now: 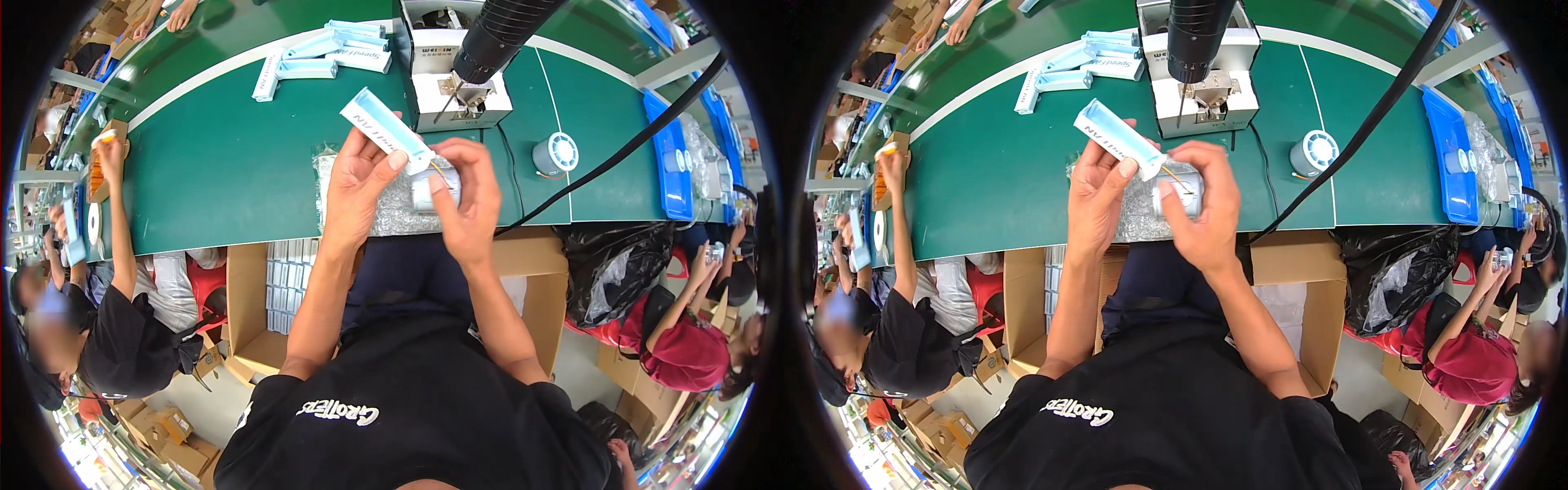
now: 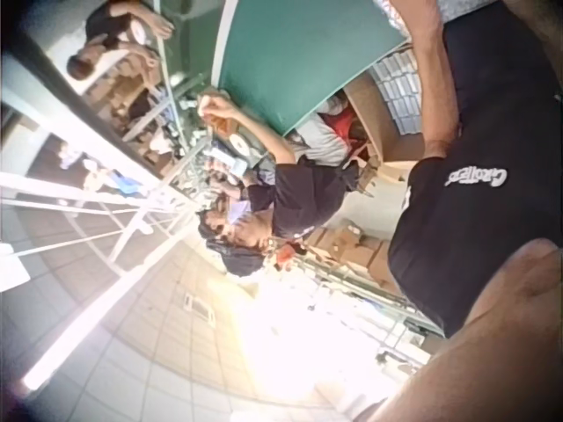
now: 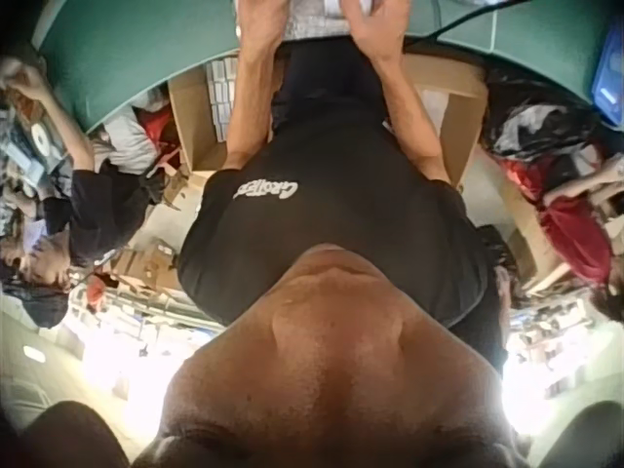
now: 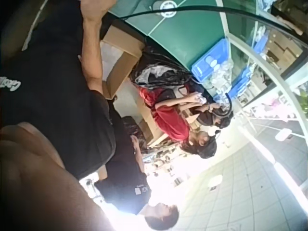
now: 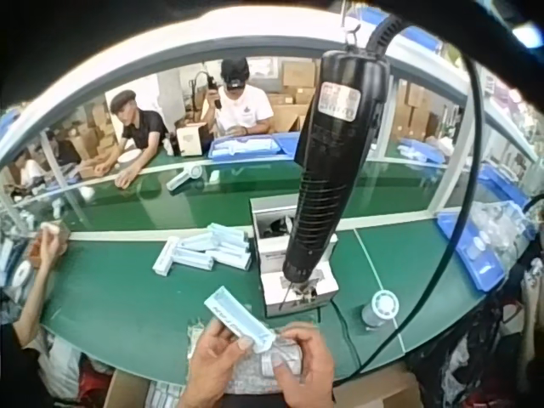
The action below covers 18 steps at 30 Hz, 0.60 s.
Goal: Assembling and packaging small electric fans at a factory workstation.
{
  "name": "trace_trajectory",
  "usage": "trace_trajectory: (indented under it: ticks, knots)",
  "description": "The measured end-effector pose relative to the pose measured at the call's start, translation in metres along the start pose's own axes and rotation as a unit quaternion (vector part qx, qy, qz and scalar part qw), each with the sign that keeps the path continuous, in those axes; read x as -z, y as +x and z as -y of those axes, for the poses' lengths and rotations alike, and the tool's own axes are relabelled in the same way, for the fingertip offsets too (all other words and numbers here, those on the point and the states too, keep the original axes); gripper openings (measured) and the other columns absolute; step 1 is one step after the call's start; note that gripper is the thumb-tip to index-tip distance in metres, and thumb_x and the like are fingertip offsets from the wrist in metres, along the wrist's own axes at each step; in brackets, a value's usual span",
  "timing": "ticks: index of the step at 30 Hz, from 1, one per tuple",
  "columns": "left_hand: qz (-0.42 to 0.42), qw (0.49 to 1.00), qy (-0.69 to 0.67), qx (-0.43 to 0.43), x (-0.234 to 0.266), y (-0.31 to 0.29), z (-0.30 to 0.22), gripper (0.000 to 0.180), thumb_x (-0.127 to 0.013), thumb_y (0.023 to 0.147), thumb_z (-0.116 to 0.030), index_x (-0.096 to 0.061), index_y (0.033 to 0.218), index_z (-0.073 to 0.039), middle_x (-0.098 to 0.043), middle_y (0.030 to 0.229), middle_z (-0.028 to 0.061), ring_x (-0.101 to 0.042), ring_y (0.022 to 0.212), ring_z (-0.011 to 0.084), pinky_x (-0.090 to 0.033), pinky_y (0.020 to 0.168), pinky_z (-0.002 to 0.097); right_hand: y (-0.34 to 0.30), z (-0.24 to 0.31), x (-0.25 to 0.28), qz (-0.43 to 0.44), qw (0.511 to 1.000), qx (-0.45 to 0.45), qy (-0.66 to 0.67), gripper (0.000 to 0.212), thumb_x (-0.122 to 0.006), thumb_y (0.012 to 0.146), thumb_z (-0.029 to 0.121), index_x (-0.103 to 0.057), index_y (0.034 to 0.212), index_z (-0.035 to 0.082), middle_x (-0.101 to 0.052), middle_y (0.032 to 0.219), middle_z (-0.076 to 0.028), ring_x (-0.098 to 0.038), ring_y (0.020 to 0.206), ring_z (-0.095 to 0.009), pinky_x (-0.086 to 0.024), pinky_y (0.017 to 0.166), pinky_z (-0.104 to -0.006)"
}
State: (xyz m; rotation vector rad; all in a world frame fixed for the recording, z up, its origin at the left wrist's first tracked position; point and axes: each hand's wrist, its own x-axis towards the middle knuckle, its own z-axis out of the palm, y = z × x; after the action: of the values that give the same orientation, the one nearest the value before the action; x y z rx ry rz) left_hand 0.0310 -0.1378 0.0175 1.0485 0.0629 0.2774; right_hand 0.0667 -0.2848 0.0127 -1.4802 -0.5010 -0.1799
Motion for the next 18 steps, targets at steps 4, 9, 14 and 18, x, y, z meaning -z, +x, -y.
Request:
trace_trajectory:
  ticks: [4,9,14,18]
  knots:
    - [0.087,0.991,0.098,-0.018,-0.001,-0.001,0.003,0.061,-0.070,0.098,-0.009,-0.044,0.150,0.005,-0.060,0.141,0.0149,-0.060,0.127,0.0215,-0.043,0.112,0.0388,0.021,0.008,0.028,0.033,0.998,0.007,-0.057,0.038,-0.077,0.087,0.011,-0.066,0.123,0.002,-0.061,0.117,-0.010,-0.057,0.090,-0.017,-0.048,0.079,-0.0308]
    - [0.113,0.976,0.181,-0.040,-0.011,-0.007,0.005,0.049,-0.068,0.099,-0.010,-0.052,0.143,0.002,-0.065,0.132,0.0101,-0.057,0.128,0.0189,-0.044,0.109,0.0370,0.043,0.027,0.034,0.157,0.980,-0.054,-0.110,0.044,-0.084,0.083,0.017,-0.070,0.121,0.001,-0.062,0.109,-0.005,-0.048,0.077,-0.012,-0.041,0.066,-0.0272]
    - [0.068,0.890,0.432,-0.126,-0.024,-0.016,0.005,0.070,-0.086,0.081,-0.015,-0.054,0.141,-0.003,-0.053,0.134,0.0171,-0.057,0.125,0.0297,-0.048,0.103,0.0405,0.040,0.016,0.049,0.155,0.979,-0.131,0.011,0.035,-0.083,0.086,0.011,-0.068,0.116,0.000,-0.066,0.104,-0.001,-0.050,0.077,-0.006,-0.041,0.065,-0.0220]
    - [0.002,0.849,0.513,-0.126,-0.041,-0.030,0.026,0.092,-0.090,0.068,-0.012,-0.046,0.149,-0.013,-0.048,0.123,0.0167,-0.056,0.110,0.0391,-0.052,0.092,0.0472,0.038,0.021,0.051,0.127,0.978,-0.158,0.056,0.029,-0.077,0.089,0.005,-0.056,0.109,0.001,-0.074,0.107,-0.008,-0.058,0.079,-0.006,-0.046,0.066,-0.0226]
